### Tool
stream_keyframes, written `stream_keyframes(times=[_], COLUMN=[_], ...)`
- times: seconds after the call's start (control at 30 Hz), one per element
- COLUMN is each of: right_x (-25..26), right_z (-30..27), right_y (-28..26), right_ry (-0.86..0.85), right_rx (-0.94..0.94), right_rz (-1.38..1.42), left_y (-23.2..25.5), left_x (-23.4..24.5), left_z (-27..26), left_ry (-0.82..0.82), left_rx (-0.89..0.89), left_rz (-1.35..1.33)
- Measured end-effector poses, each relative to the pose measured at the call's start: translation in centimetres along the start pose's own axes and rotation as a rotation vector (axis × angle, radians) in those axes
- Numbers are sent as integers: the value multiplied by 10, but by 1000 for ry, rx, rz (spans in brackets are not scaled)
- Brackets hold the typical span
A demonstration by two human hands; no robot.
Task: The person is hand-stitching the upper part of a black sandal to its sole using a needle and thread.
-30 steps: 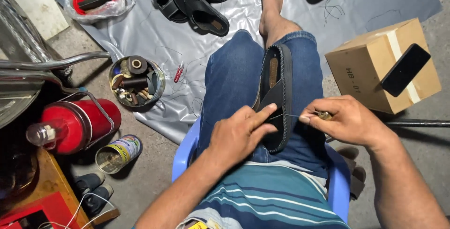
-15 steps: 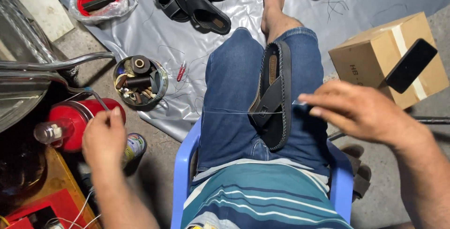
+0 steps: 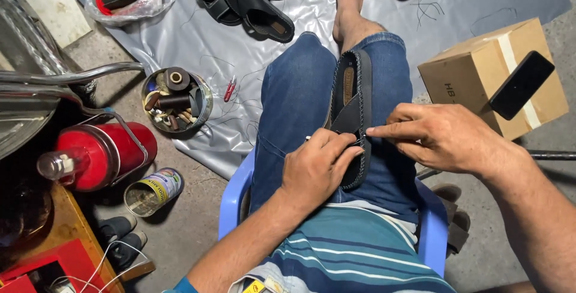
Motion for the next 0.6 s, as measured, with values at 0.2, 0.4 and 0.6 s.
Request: stream_keyframes(times=[0.2,0.4,0.6], right_x=[3,10,3], right_z=[2,10,7], right_y=[-11,-43,-19], right_ry=[-20,-204,-71], right_rx=[-109,-312,-203], right_rz=[-82,-343,-270], left_y=[-7,-8,-9], left_x=[-15,-30,-32], left_z=[6,9,5], left_ry=[15,65,71], left_rx=[38,27,34], left_rz=[-98,-207,-276])
Point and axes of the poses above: each hand's wrist, its own z-axis towards the middle knuckle, its own x-axis out of the back of the hand, y = z × x, the point moved 2 cm from there along z, towards the middle knuckle, and after that the axes turned 8 degrees about x, right-handed, at the moved point
